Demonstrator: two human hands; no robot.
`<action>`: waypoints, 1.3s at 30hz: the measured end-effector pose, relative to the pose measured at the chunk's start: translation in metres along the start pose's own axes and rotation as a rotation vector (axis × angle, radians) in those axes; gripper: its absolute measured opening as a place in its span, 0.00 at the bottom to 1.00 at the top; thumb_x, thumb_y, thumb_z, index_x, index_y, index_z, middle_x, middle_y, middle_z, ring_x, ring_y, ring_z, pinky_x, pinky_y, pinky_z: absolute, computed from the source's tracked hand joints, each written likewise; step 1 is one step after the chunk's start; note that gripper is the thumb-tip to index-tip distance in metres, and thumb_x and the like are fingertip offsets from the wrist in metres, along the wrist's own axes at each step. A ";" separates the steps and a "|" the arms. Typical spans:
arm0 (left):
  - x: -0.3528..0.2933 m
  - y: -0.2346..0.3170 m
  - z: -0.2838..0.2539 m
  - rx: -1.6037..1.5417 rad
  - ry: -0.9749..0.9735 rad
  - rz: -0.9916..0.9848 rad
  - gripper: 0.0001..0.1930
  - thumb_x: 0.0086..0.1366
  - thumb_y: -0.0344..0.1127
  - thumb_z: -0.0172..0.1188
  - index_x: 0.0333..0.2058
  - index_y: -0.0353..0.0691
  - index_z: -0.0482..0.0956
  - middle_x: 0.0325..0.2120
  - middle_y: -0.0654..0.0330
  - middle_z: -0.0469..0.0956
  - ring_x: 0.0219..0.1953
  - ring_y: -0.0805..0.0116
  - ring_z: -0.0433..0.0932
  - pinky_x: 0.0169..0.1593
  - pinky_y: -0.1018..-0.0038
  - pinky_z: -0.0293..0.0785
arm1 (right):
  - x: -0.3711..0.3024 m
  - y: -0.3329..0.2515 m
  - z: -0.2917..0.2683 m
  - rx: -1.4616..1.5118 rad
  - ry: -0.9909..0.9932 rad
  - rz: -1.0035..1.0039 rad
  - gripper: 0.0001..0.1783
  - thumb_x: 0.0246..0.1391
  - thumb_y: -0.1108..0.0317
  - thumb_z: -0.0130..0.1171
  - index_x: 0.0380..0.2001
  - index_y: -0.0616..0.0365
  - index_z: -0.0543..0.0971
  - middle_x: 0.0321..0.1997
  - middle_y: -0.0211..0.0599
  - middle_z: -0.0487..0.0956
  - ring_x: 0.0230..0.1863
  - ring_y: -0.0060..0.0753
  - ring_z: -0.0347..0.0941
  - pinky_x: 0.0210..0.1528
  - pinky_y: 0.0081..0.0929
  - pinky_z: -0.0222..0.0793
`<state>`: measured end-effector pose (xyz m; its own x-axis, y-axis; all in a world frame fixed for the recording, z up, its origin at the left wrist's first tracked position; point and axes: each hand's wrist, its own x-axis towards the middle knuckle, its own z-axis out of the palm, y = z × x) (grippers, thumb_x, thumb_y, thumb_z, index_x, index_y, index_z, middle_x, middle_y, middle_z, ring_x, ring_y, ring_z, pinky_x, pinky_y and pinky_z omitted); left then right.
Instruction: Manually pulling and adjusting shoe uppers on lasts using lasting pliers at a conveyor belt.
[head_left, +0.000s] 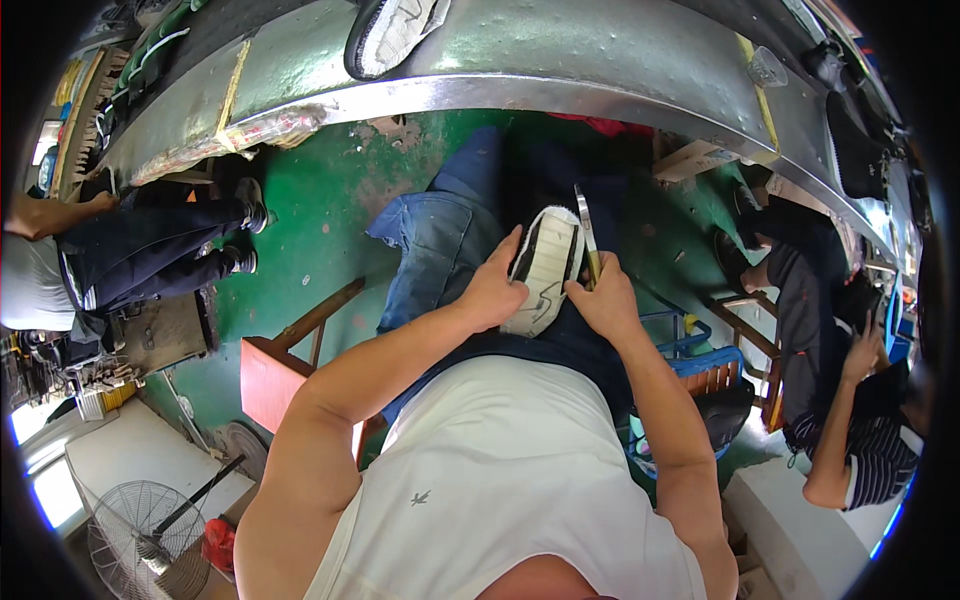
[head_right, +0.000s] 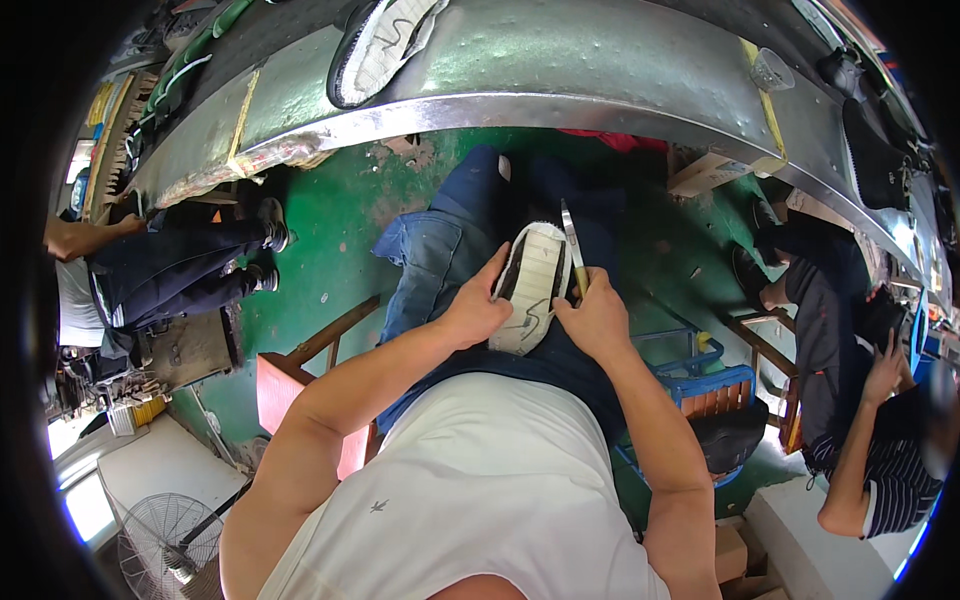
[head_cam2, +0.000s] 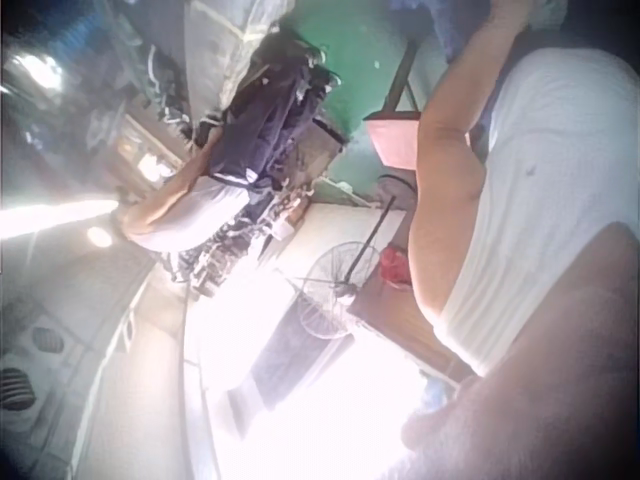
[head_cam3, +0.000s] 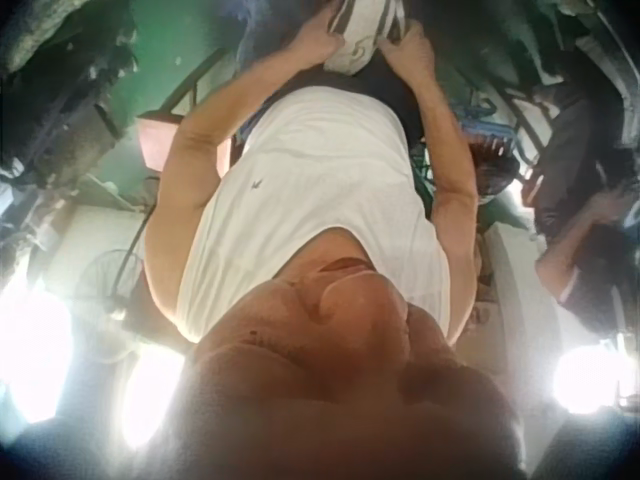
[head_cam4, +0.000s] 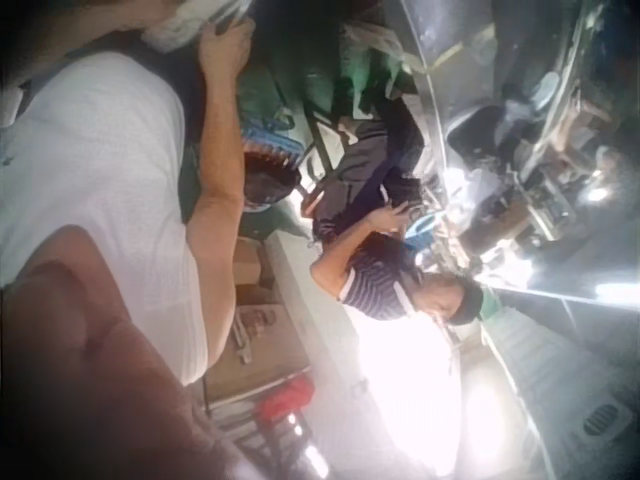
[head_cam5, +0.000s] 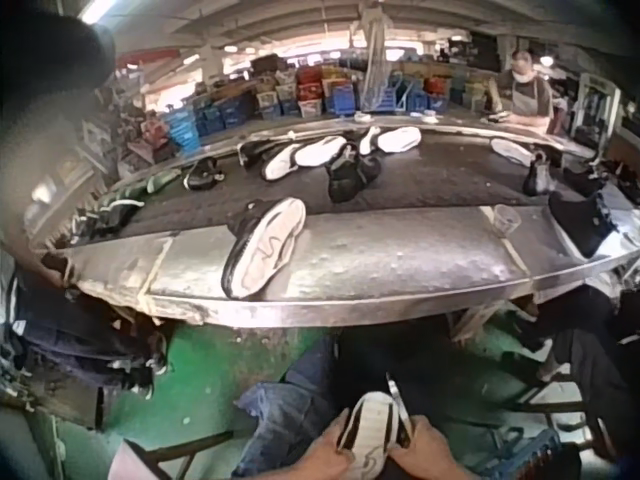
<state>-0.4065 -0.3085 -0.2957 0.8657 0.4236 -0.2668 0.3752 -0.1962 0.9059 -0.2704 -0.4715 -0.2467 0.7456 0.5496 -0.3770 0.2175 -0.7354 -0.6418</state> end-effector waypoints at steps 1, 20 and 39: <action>0.001 0.019 -0.006 0.001 -0.010 0.001 0.43 0.57 0.20 0.50 0.73 0.34 0.49 0.66 0.48 0.68 0.61 0.59 0.74 0.63 0.73 0.68 | 0.002 0.010 0.000 -0.024 -0.008 0.001 0.31 0.47 0.59 0.71 0.49 0.66 0.72 0.37 0.45 0.82 0.39 0.48 0.81 0.46 0.41 0.75; -0.028 0.001 0.013 -0.201 -0.246 -0.115 0.52 0.60 0.34 0.61 0.72 0.26 0.34 0.75 0.41 0.38 0.78 0.53 0.39 0.76 0.72 0.38 | -0.038 -0.031 -0.079 -0.662 -0.389 -0.558 0.28 0.56 0.68 0.60 0.57 0.71 0.72 0.42 0.54 0.83 0.46 0.62 0.79 0.53 0.48 0.74; -0.013 -0.004 0.050 -0.017 0.473 -0.197 0.28 0.78 0.48 0.36 0.57 0.31 0.76 0.51 0.34 0.77 0.55 0.35 0.74 0.59 0.54 0.71 | -0.041 0.003 -0.048 -0.487 -0.293 -0.563 0.21 0.54 0.68 0.62 0.50 0.63 0.74 0.42 0.49 0.80 0.46 0.55 0.78 0.46 0.48 0.74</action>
<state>-0.4024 -0.3577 -0.3125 0.5329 0.8059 -0.2581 0.5069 -0.0598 0.8599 -0.2704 -0.5151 -0.2008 0.2602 0.9220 -0.2868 0.8133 -0.3693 -0.4496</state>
